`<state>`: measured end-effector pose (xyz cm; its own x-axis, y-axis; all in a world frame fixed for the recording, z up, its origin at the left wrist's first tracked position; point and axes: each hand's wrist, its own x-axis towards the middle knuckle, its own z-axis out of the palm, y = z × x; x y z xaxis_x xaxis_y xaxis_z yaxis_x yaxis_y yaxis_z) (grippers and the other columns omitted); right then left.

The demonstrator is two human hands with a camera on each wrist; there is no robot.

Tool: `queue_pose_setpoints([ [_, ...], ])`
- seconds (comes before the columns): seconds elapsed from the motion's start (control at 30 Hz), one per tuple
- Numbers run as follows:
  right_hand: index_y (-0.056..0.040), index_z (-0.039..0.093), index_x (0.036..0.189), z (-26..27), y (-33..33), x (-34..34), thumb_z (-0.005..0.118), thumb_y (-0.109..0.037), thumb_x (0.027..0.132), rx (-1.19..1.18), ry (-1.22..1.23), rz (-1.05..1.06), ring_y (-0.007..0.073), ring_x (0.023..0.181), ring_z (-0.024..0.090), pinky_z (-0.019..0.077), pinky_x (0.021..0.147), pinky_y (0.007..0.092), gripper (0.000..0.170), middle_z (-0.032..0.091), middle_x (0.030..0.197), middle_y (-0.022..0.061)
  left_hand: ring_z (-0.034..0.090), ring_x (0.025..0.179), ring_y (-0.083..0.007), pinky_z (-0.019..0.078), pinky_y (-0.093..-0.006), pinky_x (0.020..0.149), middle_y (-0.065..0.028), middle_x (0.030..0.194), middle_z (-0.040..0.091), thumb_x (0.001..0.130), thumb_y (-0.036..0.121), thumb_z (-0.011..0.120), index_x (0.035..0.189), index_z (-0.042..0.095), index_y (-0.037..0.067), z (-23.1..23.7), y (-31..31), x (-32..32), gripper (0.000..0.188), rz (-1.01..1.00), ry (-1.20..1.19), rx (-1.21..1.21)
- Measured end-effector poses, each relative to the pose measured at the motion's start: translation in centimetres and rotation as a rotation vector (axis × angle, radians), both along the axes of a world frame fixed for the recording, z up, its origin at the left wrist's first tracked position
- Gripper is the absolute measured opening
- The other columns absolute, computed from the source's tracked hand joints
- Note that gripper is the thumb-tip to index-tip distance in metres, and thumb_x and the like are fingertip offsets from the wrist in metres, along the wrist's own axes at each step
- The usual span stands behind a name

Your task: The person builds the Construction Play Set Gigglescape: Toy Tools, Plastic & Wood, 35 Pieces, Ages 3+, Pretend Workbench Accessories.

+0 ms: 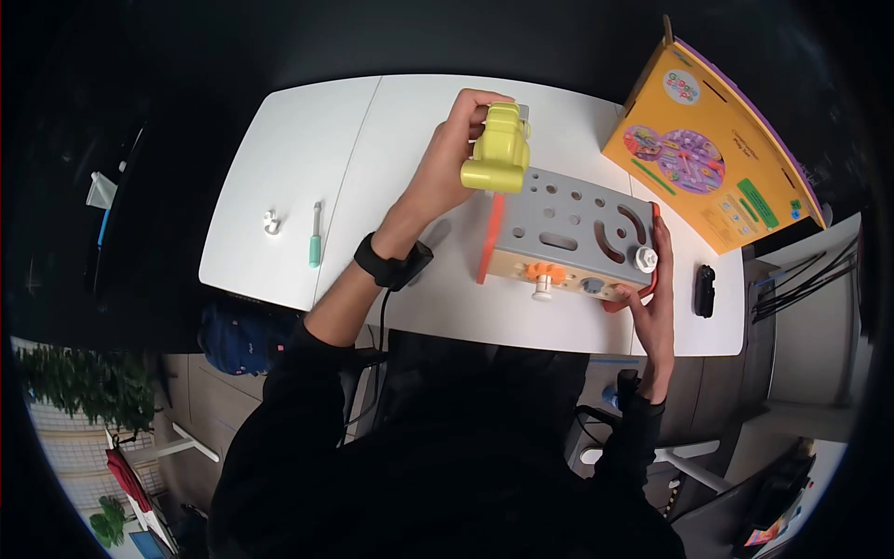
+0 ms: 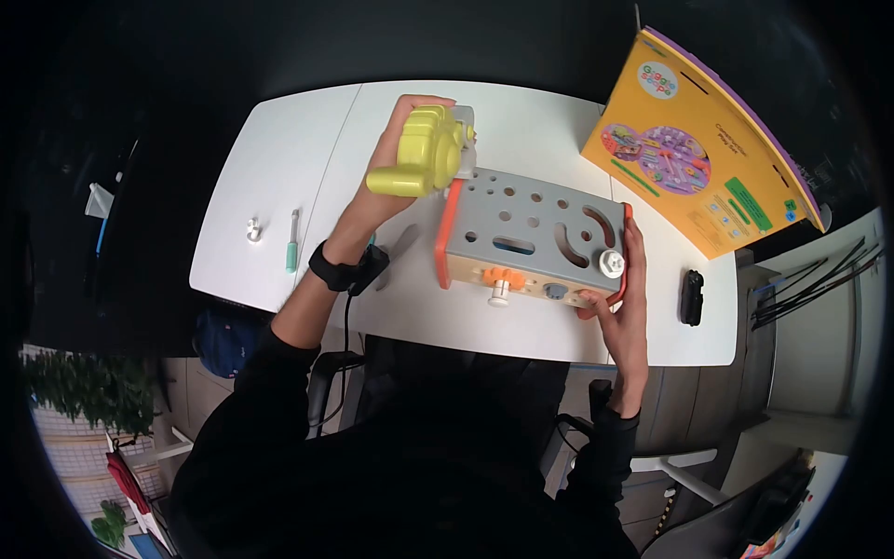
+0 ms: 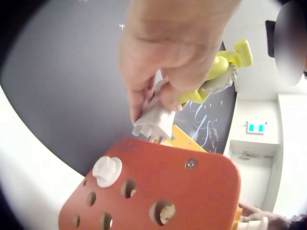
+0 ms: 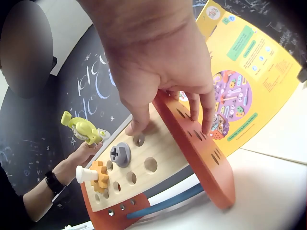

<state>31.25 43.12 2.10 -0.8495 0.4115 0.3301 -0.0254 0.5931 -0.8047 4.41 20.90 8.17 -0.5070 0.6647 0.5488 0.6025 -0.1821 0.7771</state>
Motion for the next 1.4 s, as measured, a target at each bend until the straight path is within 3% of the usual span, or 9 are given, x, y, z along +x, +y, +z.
queue_pose_setpoints([
  [0.23, -0.0087, 0.021, 0.156, -0.3, 0.3, -0.1, 0.078, -0.022, 0.077, -0.026, 0.002, 0.007, 0.0323, 0.147, 0.029, 0.0315, 0.119, 0.0467, 0.099, 0.021, 0.162, 0.0128, 0.063, 0.103, -0.0157, 0.0533, -0.0296, 0.085, -0.007, 0.11, 0.061, 0.081, 0.002, 0.075, 0.129, 0.045, 0.01, -1.7, 2.1, 1.0, 0.056, -0.074, -0.285, -0.01],
  [0.4, -0.0084, 0.021, 0.156, 0.1, -0.1, 0.0, 0.079, -0.024, 0.077, -0.037, -0.016, -0.019, 0.0322, 0.146, 0.03, 0.0348, 0.117, 0.0464, 0.099, 0.022, 0.162, 0.013, 0.058, 0.089, -0.0114, 0.0495, -0.0273, 0.078, -0.0036, 0.101, 0.059, 0.075, 0.009, 0.08, 0.13, 0.045, 0.011, -0.8, 1.9, 2.0, 0.066, -0.024, -0.117, -0.068],
  [0.87, -0.0059, 0.02, 0.156, -0.6, 0.3, 0.0, 0.079, -0.022, 0.078, -0.01, 0.032, 0.009, 0.0323, 0.148, 0.026, 0.0264, 0.121, 0.0477, 0.099, 0.022, 0.162, 0.0166, 0.06, 0.111, -0.0232, 0.0513, -0.0377, 0.1, -0.0137, 0.124, 0.056, 0.085, 0.004, 0.073, 0.145, 0.029, 0.013, -2.2, 1.6, 1.3, 0.075, -0.08, -0.044, -0.257],
  [1.07, -0.0054, 0.02, 0.156, -0.4, 0.6, 0.1, 0.077, -0.02, 0.08, 0.05, 0.069, 0.068, 0.0312, 0.148, 0.026, 0.0262, 0.121, 0.0463, 0.096, 0.023, 0.161, 0.0168, 0.055, 0.126, -0.0238, 0.0449, -0.0379, 0.108, -0.013, 0.134, 0.054, 0.091, -0.002, 0.064, 0.156, 0.017, 0.017, -2.3, -2.4, 0.1, 0.082, -0.027, 0.01, -0.092],
  [1.13, -0.0051, 0.021, 0.156, -0.3, 0.1, 0.2, 0.076, -0.017, 0.08, 0.031, 0.061, 0.053, 0.031, 0.148, 0.027, 0.0254, 0.121, 0.0455, 0.094, 0.024, 0.161, 0.0165, 0.057, 0.124, -0.0238, 0.0461, -0.0374, 0.107, -0.0113, 0.132, 0.055, 0.092, -0.004, 0.061, 0.153, 0.027, 0.015, -2.9, -5.1, -1.0, 0.072, -0.015, -0.072, -0.07],
  [1.2, -0.0052, 0.021, 0.156, -0.7, 0.6, 0.2, 0.075, -0.016, 0.08, 0.035, 0.048, 0.05, 0.0308, 0.148, 0.027, 0.0252, 0.121, 0.0454, 0.094, 0.024, 0.161, 0.0164, 0.059, 0.12, -0.0245, 0.0476, -0.0359, 0.104, -0.0123, 0.131, 0.057, 0.092, 0.001, 0.063, 0.142, 0.048, 0.011, -4.2, -7.9, -2.7, 0.053, 0.055, -0.118, -0.318],
  [1.23, -0.0054, 0.021, 0.156, -0.5, 0.4, 0.2, 0.074, -0.012, 0.079, 0.029, 0.032, 0.038, 0.0305, 0.148, 0.027, 0.0252, 0.121, 0.0454, 0.093, 0.023, 0.162, 0.0157, 0.059, 0.12, -0.0245, 0.0476, -0.0359, 0.104, -0.0123, 0.131, 0.057, 0.092, 0.001, 0.063, 0.142, 0.048, 0.011, -5.1, -9.2, -3.1, 0.053, 0.061, -0.112, -0.315],
  [1.3, -0.0056, 0.02, 0.156, -0.2, 0.0, 0.3, 0.073, -0.01, 0.08, 0.027, 0.047, 0.055, 0.0304, 0.148, 0.028, 0.0252, 0.121, 0.0452, 0.093, 0.023, 0.162, 0.0153, 0.061, 0.113, -0.0255, 0.0503, -0.0348, 0.098, -0.0135, 0.125, 0.061, 0.088, 0.006, 0.07, 0.123, 0.064, 0.008, -7.1, -11.4, -3.8, 0.036, 0.185, 0.042, -0.708],
  [1.4, -0.0058, 0.019, 0.156, 0.0, -0.1, 0.2, 0.073, -0.007, 0.08, 0.028, 0.06, 0.067, 0.03, 0.148, 0.028, 0.0249, 0.122, 0.0445, 0.093, 0.023, 0.162, 0.0145, 0.062, 0.107, -0.0268, 0.0515, -0.0352, 0.092, -0.0142, 0.118, 0.064, 0.083, 0.011, 0.076, 0.115, 0.069, 0.007, -11.2, -13.7, -5.2, 0.033, 0.169, 0.14, -0.742],
])
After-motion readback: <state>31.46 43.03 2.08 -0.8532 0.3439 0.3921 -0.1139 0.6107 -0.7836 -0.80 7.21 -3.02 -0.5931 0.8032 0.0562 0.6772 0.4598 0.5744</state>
